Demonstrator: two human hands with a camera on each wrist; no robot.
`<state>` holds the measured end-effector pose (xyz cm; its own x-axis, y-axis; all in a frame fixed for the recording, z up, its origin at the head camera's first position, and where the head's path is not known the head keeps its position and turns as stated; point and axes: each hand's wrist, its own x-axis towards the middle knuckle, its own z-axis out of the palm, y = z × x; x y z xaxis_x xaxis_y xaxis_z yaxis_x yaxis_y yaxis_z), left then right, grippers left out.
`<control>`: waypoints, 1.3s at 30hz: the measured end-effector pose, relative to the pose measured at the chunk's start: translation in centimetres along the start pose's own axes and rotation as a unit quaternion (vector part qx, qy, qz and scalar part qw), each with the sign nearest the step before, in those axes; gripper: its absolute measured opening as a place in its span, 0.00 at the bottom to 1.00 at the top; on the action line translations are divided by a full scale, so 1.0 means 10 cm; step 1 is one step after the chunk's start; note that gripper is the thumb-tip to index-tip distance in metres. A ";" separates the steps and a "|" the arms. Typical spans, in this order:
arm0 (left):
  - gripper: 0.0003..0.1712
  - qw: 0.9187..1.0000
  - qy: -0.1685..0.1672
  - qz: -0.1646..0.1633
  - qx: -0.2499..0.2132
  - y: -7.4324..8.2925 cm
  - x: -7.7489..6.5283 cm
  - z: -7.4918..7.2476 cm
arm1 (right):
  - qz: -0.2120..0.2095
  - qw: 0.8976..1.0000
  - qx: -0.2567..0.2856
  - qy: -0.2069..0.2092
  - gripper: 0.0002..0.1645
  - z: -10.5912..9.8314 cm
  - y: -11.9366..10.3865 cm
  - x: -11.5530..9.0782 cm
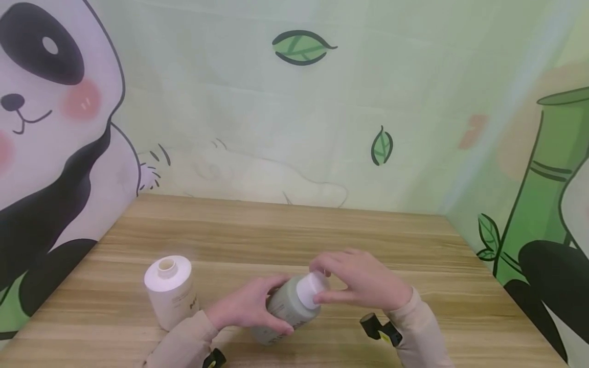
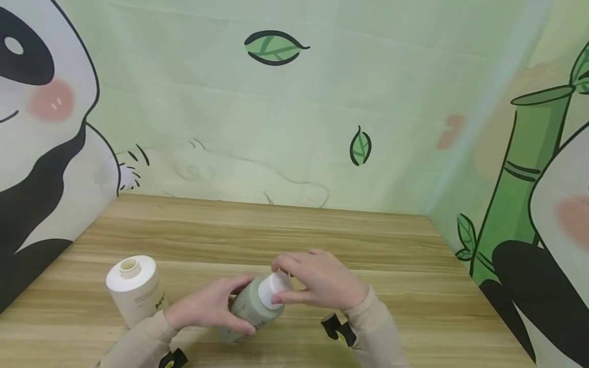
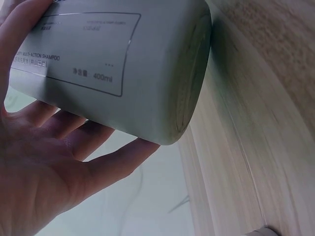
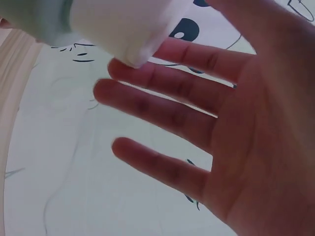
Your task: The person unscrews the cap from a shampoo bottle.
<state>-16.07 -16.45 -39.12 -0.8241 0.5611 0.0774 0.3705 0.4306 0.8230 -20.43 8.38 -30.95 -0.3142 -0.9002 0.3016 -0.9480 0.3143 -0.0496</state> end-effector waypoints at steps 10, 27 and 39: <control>0.43 1.000 0.002 0.002 0.000 0.00 0.01 0.00 | -0.071 0.993 0.090 -0.008 0.29 0.00 0.03 -0.01; 0.43 1.000 -0.002 -0.001 -0.004 0.00 0.02 0.01 | 0.027 0.999 0.020 -0.025 0.23 -0.01 -0.02 -0.01; 0.43 1.000 -0.001 -0.006 -0.011 0.00 0.00 0.01 | -0.070 0.997 0.036 0.000 0.25 0.00 0.00 0.00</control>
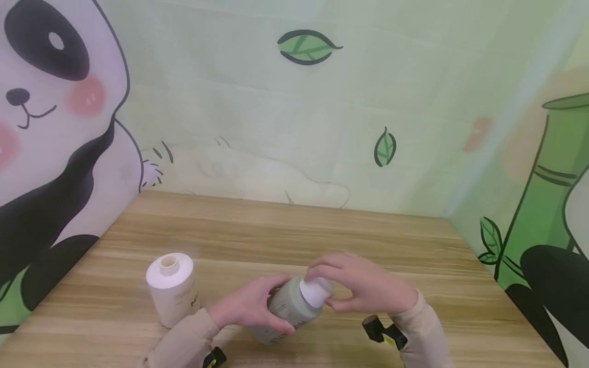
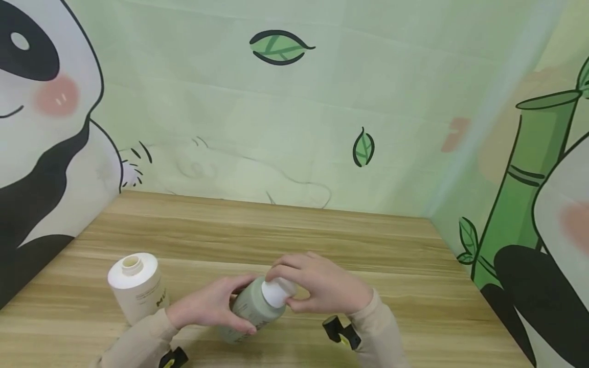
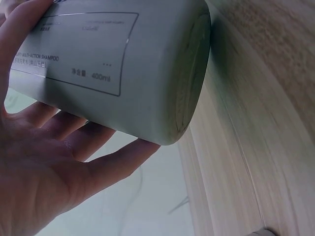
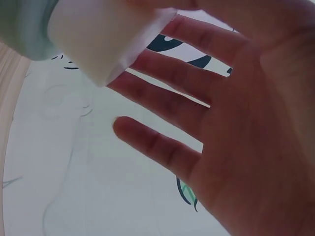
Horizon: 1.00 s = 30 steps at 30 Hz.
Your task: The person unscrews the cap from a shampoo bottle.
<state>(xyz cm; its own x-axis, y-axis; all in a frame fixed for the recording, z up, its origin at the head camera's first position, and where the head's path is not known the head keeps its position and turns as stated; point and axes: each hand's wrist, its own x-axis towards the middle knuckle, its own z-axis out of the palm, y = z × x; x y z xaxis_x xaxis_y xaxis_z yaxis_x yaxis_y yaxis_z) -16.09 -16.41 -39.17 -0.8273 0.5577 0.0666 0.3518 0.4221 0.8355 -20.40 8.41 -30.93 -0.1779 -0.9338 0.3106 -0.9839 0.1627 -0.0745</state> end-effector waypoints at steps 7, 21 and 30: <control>0.44 1.000 0.004 0.005 0.004 -0.01 -0.01 0.02 | 0.046 0.997 0.058 -0.036 0.40 -0.01 -0.04 0.02; 0.43 1.000 0.002 0.002 0.008 0.01 -0.01 0.02 | 0.103 0.993 -0.004 -0.048 0.23 0.01 -0.04 0.01; 0.42 1.000 0.006 0.000 0.019 0.02 -0.02 0.02 | 0.036 0.999 -0.016 -0.024 0.21 0.03 -0.03 0.01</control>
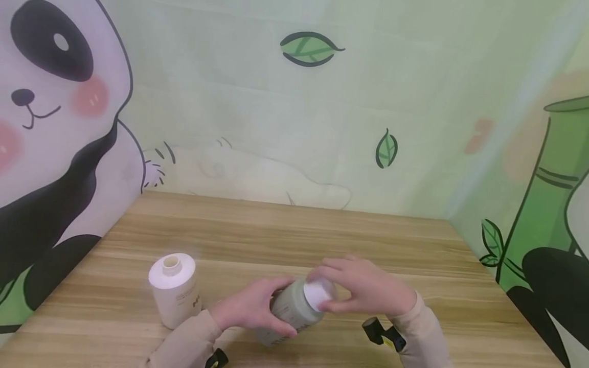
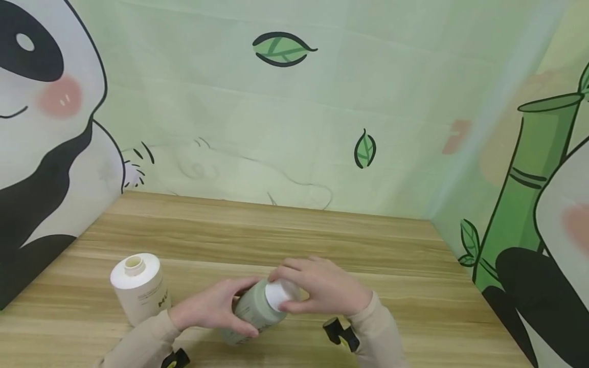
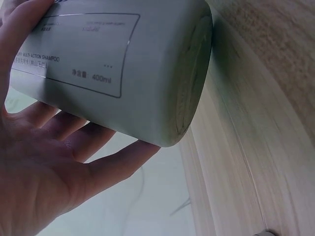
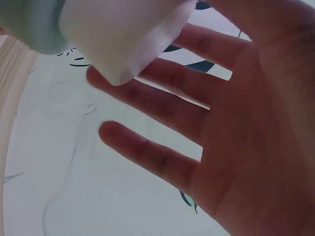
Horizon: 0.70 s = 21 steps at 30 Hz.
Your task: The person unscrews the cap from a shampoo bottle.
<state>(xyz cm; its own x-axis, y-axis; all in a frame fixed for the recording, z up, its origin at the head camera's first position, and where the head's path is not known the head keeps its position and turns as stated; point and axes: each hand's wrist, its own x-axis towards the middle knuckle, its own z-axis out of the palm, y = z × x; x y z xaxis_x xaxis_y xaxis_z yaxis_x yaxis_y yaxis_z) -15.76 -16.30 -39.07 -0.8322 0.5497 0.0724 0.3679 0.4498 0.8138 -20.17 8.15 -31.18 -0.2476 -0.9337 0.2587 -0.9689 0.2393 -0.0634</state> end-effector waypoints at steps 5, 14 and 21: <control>0.42 1.000 -0.001 0.000 -0.007 -0.01 0.00 0.00 | -0.018 0.999 0.027 -0.014 0.31 -0.01 -0.01 0.01; 0.43 1.000 -0.005 0.004 -0.007 0.00 0.01 0.00 | 0.074 0.995 0.058 -0.032 0.39 -0.05 0.00 -0.03; 0.42 1.000 -0.011 -0.001 -0.015 0.01 0.01 0.00 | 0.090 0.996 -0.009 -0.009 0.28 -0.07 0.02 -0.06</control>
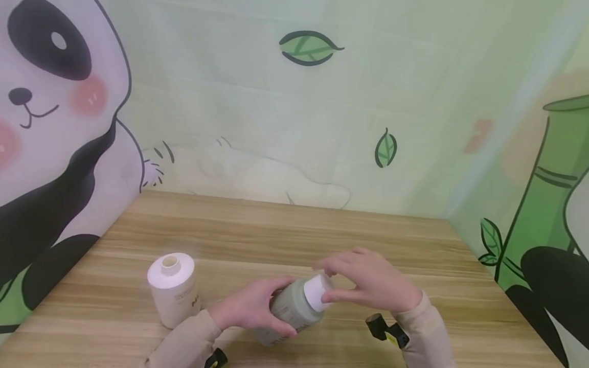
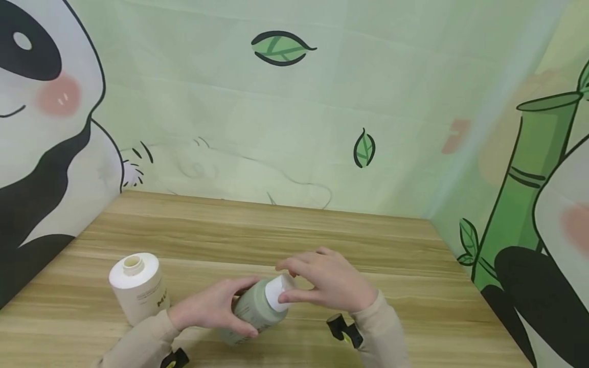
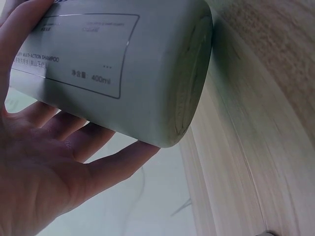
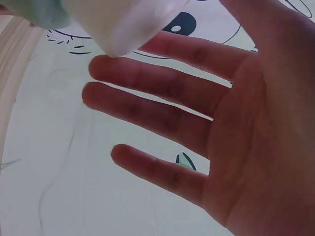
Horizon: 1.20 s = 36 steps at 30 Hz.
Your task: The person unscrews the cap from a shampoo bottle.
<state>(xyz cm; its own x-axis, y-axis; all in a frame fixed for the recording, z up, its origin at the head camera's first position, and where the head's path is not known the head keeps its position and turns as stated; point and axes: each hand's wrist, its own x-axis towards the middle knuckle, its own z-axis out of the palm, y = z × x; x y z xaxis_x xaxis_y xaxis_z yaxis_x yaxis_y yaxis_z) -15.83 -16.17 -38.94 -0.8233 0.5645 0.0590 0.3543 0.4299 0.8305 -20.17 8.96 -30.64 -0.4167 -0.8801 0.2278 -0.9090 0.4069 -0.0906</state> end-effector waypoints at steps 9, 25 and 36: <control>0.41 1.000 0.004 -0.003 0.010 0.01 0.01 0.00 | -0.032 0.999 -0.012 0.017 0.22 0.02 0.00 0.01; 0.42 1.000 0.006 0.006 0.000 0.00 0.01 -0.02 | -0.065 0.997 0.035 0.023 0.34 0.01 0.00 0.03; 0.41 1.000 0.004 0.007 0.008 -0.01 -0.01 -0.01 | -0.020 0.998 0.045 -0.026 0.23 0.01 0.00 0.00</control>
<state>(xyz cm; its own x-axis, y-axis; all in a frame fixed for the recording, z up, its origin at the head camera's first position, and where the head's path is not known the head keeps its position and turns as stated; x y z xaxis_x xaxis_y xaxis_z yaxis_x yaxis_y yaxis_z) -15.85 -16.30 -38.99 -0.8219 0.5647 0.0749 0.3728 0.4337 0.8203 -20.23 8.92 -30.76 -0.3787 -0.9074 0.1822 -0.9211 0.3505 -0.1692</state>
